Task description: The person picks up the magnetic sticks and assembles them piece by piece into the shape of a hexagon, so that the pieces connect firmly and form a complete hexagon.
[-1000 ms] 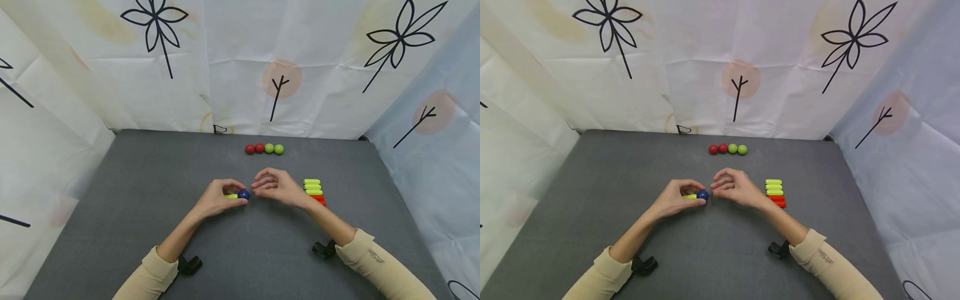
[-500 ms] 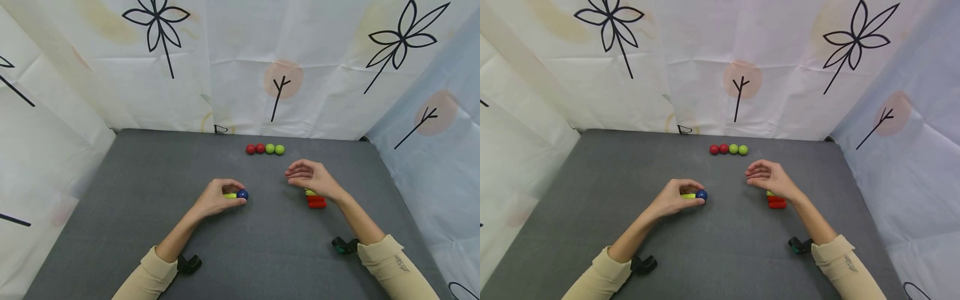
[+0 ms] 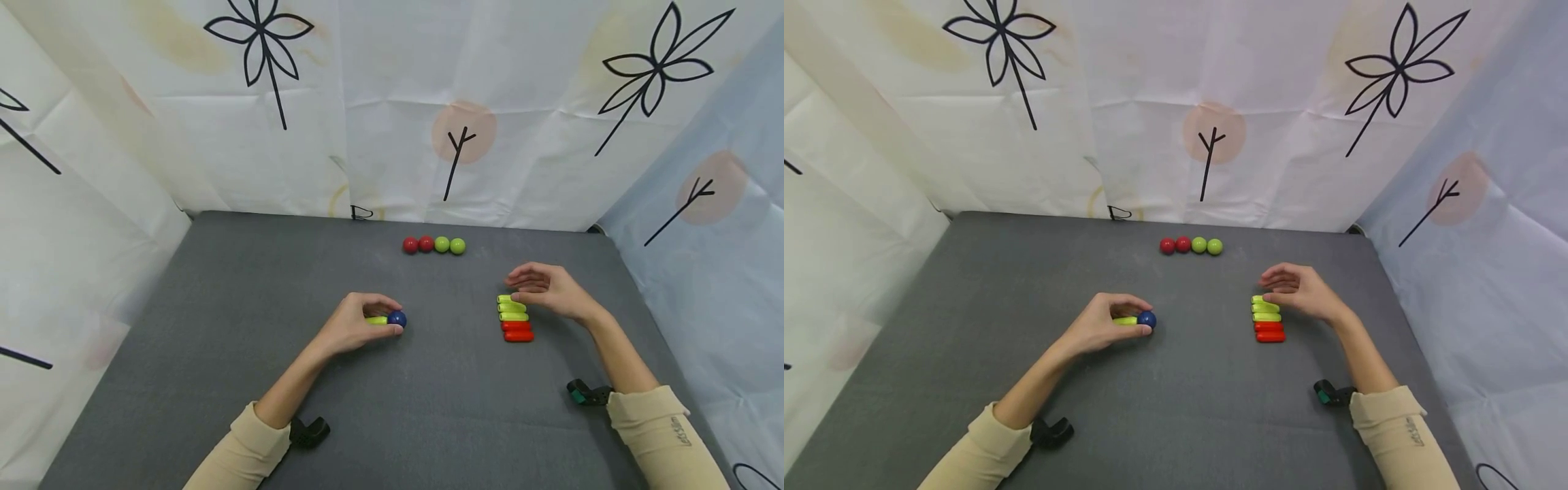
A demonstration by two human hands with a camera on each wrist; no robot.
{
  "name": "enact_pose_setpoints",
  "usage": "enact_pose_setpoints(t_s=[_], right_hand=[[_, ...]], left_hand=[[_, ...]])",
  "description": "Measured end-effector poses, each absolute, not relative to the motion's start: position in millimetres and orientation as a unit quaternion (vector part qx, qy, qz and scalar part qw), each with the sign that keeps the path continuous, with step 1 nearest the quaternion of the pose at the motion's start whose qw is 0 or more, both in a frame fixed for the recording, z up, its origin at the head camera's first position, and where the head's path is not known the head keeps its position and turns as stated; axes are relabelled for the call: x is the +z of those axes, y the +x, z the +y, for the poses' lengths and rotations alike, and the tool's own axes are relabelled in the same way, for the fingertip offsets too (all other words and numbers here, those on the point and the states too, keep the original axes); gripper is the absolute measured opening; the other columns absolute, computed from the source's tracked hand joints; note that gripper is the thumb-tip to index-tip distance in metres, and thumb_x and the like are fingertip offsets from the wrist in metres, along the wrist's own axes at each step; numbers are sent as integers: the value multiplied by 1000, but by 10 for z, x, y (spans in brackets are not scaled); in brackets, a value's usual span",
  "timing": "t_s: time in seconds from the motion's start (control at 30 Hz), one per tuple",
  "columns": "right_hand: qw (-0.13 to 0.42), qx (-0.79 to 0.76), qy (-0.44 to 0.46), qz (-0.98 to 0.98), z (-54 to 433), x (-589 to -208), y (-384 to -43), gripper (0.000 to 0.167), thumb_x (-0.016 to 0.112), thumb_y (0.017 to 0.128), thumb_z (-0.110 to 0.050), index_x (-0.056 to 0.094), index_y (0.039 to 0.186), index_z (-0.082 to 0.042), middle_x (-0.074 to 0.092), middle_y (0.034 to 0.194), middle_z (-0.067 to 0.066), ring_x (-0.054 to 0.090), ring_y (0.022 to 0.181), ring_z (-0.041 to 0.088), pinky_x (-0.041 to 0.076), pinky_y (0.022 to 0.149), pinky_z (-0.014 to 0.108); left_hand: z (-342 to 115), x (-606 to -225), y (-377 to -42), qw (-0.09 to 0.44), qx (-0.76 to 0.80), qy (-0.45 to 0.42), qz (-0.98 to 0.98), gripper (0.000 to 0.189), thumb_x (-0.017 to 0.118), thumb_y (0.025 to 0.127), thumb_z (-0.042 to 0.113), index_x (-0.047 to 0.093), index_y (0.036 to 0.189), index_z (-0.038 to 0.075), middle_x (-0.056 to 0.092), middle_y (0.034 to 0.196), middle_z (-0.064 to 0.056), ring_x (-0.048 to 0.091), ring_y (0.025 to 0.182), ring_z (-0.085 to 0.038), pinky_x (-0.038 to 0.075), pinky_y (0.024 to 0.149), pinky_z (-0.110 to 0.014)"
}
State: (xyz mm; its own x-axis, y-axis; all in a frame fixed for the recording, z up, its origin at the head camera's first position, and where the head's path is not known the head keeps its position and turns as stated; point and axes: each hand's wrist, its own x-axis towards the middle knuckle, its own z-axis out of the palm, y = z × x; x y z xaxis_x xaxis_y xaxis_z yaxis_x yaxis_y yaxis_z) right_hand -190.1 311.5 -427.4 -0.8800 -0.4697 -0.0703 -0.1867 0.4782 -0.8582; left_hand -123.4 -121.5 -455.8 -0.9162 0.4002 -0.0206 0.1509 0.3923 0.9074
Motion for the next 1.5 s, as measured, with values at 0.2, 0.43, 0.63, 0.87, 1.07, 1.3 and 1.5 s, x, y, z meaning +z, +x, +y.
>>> enact_pose_setpoints(t_s=[0.2,0.43,0.63,0.87,1.07,1.3,1.5], right_hand=[[156,-459,-188,854,3236,-4360,-1932,40,79,99,-5,65,133,10,75,125,29,77,104,7,61,87,19],[169,-431,-188,866,3299,-4421,-1958,33,76,101,-6,68,131,7,77,120,26,75,98,2,59,83,20],[137,-414,-191,879,3298,-4431,-1962,30,77,101,-9,72,127,4,79,116,23,73,96,0,58,81,19],[118,-443,-173,872,3165,-4339,-1931,33,77,101,-11,71,130,6,77,120,27,75,96,-2,61,84,19],[121,-461,-189,858,2911,-4253,-1878,36,79,99,-8,70,130,8,76,121,28,76,97,1,63,84,21],[136,-489,-218,834,2523,-4209,-1767,36,80,97,-6,71,128,9,78,119,24,77,98,5,63,85,23],[149,-508,-253,810,2189,-4192,-1689,36,81,96,-4,70,128,10,78,121,24,77,102,6,63,89,23]], left_hand=[[-1215,-4560,-1234,119,525,168,826,38,91,90,28,81,123,15,83,118,-6,75,100,-13,60,88,-29],[-1208,-4551,-1232,124,525,169,825,37,91,90,28,81,123,15,83,119,-6,76,101,-14,60,87,-28],[-1207,-4551,-1238,126,528,166,823,37,91,90,28,81,123,15,83,119,-6,75,100,-14,59,86,-27],[-1206,-4544,-1232,128,532,164,821,37,91,90,28,81,123,15,83,119,-6,75,101,-15,59,86,-27],[-1204,-4541,-1232,130,530,162,822,36,91,90,28,81,123,16,82,121,-6,76,103,-15,60,89,-30],[-1205,-4540,-1240,133,527,160,824,36,91,90,29,81,123,16,82,120,-6,75,101,-14,59,89,-31],[-1196,-4527,-1231,129,523,158,828,36,91,90,29,81,122,17,83,119,-5,75,99,-14,59,88,-31]])
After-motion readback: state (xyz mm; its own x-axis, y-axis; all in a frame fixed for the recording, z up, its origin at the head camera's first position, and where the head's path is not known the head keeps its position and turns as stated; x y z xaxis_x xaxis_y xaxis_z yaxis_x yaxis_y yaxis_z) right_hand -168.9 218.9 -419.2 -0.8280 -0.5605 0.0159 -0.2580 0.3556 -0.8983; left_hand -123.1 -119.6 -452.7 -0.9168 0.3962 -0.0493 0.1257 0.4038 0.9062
